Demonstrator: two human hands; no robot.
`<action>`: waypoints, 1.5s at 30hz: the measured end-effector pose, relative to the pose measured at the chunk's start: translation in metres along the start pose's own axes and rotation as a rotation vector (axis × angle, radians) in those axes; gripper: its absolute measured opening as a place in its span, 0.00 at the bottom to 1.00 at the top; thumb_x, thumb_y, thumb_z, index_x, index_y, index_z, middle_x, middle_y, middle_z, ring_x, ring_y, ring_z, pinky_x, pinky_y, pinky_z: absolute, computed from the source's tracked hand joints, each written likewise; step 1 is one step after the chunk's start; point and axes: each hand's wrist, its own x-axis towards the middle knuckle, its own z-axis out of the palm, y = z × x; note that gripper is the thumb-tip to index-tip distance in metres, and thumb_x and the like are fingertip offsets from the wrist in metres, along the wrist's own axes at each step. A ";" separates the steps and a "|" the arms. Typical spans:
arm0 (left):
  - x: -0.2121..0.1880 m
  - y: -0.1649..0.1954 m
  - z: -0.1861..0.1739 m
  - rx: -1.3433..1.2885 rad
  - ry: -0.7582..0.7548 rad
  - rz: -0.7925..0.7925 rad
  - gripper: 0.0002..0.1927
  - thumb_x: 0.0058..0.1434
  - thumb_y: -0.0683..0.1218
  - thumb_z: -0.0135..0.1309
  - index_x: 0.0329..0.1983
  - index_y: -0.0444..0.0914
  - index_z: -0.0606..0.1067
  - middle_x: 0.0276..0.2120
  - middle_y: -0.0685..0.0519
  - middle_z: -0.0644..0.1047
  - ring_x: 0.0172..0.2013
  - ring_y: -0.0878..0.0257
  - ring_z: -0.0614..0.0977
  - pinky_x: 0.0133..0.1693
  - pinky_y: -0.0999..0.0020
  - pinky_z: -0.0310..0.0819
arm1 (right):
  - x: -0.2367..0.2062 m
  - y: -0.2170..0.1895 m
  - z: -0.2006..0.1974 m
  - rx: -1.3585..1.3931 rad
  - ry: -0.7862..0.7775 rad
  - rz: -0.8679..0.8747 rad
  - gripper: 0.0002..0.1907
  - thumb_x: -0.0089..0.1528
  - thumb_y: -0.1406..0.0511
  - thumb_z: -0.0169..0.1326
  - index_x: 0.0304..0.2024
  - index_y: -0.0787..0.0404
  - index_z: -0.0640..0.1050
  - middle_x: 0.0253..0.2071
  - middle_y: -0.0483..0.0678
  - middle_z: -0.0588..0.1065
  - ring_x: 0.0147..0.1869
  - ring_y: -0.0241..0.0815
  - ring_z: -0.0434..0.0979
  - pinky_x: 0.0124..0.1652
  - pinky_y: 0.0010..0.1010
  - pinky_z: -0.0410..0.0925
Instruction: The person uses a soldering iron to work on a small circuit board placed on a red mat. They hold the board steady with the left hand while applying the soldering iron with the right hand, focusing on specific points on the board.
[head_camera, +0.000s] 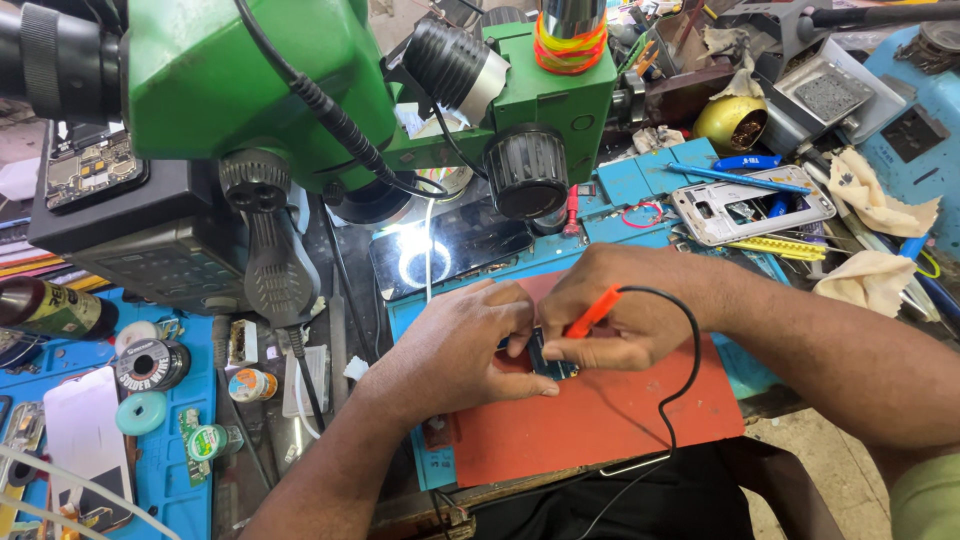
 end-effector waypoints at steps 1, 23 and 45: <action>0.000 0.000 0.000 -0.004 -0.021 -0.030 0.28 0.42 0.63 0.70 0.22 0.38 0.71 0.30 0.52 0.75 0.36 0.53 0.78 0.36 0.58 0.73 | 0.000 -0.001 0.001 0.029 -0.023 -0.036 0.10 0.65 0.61 0.57 0.31 0.57 0.80 0.24 0.44 0.78 0.26 0.43 0.78 0.27 0.33 0.69; -0.002 -0.001 0.001 -0.005 0.033 0.056 0.26 0.44 0.61 0.70 0.22 0.39 0.70 0.30 0.53 0.75 0.36 0.52 0.78 0.37 0.58 0.73 | 0.001 0.000 0.001 -0.045 -0.010 0.001 0.12 0.64 0.60 0.58 0.27 0.59 0.79 0.22 0.46 0.77 0.24 0.47 0.77 0.25 0.36 0.68; 0.000 0.002 -0.001 -0.011 0.032 0.047 0.26 0.44 0.61 0.70 0.22 0.39 0.70 0.31 0.53 0.74 0.37 0.53 0.78 0.38 0.58 0.73 | 0.001 -0.002 -0.001 -0.083 0.019 0.082 0.11 0.62 0.60 0.58 0.28 0.58 0.79 0.20 0.46 0.76 0.23 0.47 0.78 0.25 0.36 0.69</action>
